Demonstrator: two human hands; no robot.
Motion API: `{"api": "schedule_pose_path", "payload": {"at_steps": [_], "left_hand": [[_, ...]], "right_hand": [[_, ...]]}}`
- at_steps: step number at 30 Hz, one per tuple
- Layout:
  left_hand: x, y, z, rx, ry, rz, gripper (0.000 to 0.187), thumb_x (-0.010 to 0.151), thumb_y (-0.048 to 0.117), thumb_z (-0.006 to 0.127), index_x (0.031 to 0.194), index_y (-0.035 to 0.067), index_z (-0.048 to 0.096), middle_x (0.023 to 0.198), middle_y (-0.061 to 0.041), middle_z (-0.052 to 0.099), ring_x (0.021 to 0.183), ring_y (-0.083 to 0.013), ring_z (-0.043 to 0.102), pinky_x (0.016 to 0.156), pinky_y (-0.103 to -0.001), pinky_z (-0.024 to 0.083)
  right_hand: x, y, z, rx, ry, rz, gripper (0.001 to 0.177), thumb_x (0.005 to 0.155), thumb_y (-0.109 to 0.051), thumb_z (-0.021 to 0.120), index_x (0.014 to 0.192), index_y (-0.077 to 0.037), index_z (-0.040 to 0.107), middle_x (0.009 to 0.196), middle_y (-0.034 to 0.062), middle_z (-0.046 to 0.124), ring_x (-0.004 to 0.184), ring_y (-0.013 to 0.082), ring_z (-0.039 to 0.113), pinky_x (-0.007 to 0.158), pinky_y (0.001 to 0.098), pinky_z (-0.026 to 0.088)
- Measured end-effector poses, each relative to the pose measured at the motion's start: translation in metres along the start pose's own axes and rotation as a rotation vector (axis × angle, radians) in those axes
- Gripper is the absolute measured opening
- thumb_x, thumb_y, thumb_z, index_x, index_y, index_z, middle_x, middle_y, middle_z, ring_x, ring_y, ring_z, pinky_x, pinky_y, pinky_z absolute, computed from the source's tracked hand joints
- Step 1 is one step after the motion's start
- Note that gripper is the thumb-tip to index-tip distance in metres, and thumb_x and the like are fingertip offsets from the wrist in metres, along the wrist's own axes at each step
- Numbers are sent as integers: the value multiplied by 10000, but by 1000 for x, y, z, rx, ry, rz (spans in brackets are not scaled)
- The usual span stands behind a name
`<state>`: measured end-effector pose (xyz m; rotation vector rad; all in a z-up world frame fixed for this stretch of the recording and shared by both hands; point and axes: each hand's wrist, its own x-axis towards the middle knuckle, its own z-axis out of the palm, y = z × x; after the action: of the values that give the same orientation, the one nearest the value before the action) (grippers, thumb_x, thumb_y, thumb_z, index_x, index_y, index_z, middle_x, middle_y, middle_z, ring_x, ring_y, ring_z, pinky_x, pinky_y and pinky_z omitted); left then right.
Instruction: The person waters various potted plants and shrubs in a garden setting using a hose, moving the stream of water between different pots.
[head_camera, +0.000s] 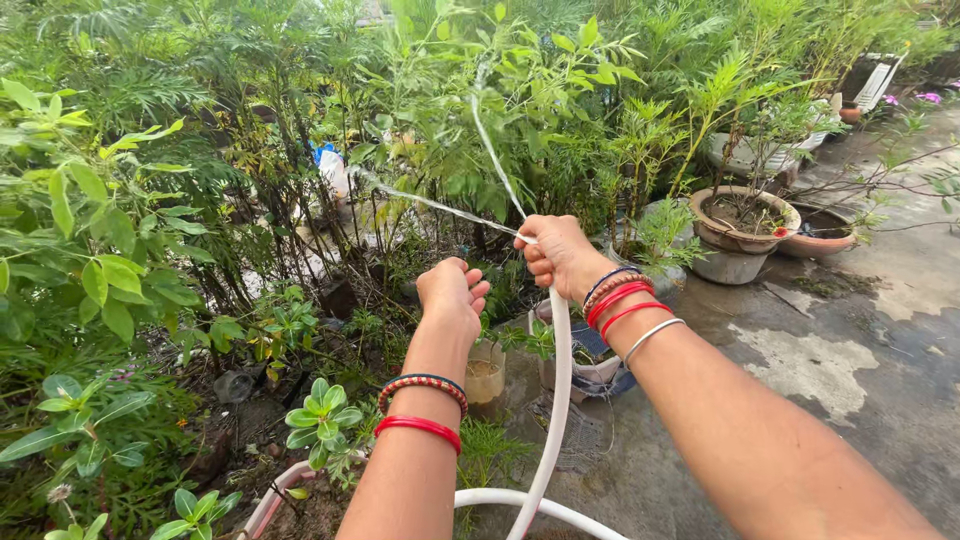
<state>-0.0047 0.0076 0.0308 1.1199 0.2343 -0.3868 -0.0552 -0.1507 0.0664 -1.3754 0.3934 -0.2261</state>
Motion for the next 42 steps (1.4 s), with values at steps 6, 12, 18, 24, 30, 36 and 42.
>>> {"api": "schedule_pose_path", "payload": {"at_steps": [6, 12, 18, 24, 30, 36, 42], "left_hand": [[3, -1, 5, -17, -7, 18, 206, 950, 187, 549, 1077, 62, 653, 913, -83, 720, 687, -193, 645, 633, -357, 460], [6, -2, 11, -42, -48, 35, 187, 950, 176, 557, 1058, 54, 650, 881, -75, 705, 659, -181, 639, 592, -333, 453], [-4, 2, 7, -37, -48, 30, 199, 962, 182, 536, 1083, 76, 654, 898, -69, 696, 654, -166, 614, 589, -327, 434], [-4, 2, 5, -20, -36, 31, 202, 958, 175, 528, 1086, 80, 653, 903, -71, 701, 661, -175, 616, 600, -338, 435], [0, 0, 4, -18, -32, 19, 193, 954, 173, 529, 1081, 89, 648, 901, -69, 698, 663, -178, 617, 610, -345, 434], [3, 1, 1, -7, -26, 28, 192, 952, 186, 533, 1065, 89, 654, 893, -64, 704, 665, -176, 622, 617, -347, 442], [0, 1, 0, -11, -22, 23, 190, 950, 187, 543, 1062, 77, 649, 900, -69, 707, 674, -180, 624, 628, -354, 444]], "right_hand": [[-3, -1, 5, 11, 89, -33, 189, 866, -184, 581, 735, -48, 575, 496, -31, 384, 362, 78, 276, 358, 281, 204], [9, 7, -10, 185, 362, -145, 163, 869, -138, 551, 730, -52, 556, 544, -10, 437, 385, 89, 328, 377, 286, 239], [10, 2, -16, 304, 534, -141, 164, 879, -127, 533, 726, -68, 536, 555, -3, 451, 397, 94, 332, 389, 290, 235], [5, 2, -10, 216, 405, -163, 144, 870, -129, 548, 756, -45, 573, 551, -11, 426, 397, 88, 307, 384, 292, 229], [-1, -1, 0, 170, 312, -190, 143, 867, -145, 575, 769, -41, 574, 537, -19, 409, 386, 85, 296, 375, 290, 219], [-12, -9, 7, 63, 30, -168, 165, 883, -163, 592, 773, -41, 595, 509, -33, 383, 373, 72, 296, 356, 277, 214], [-12, -8, 10, 108, 102, -167, 136, 872, -144, 593, 779, -45, 601, 518, -25, 413, 373, 76, 314, 358, 275, 230]]}}
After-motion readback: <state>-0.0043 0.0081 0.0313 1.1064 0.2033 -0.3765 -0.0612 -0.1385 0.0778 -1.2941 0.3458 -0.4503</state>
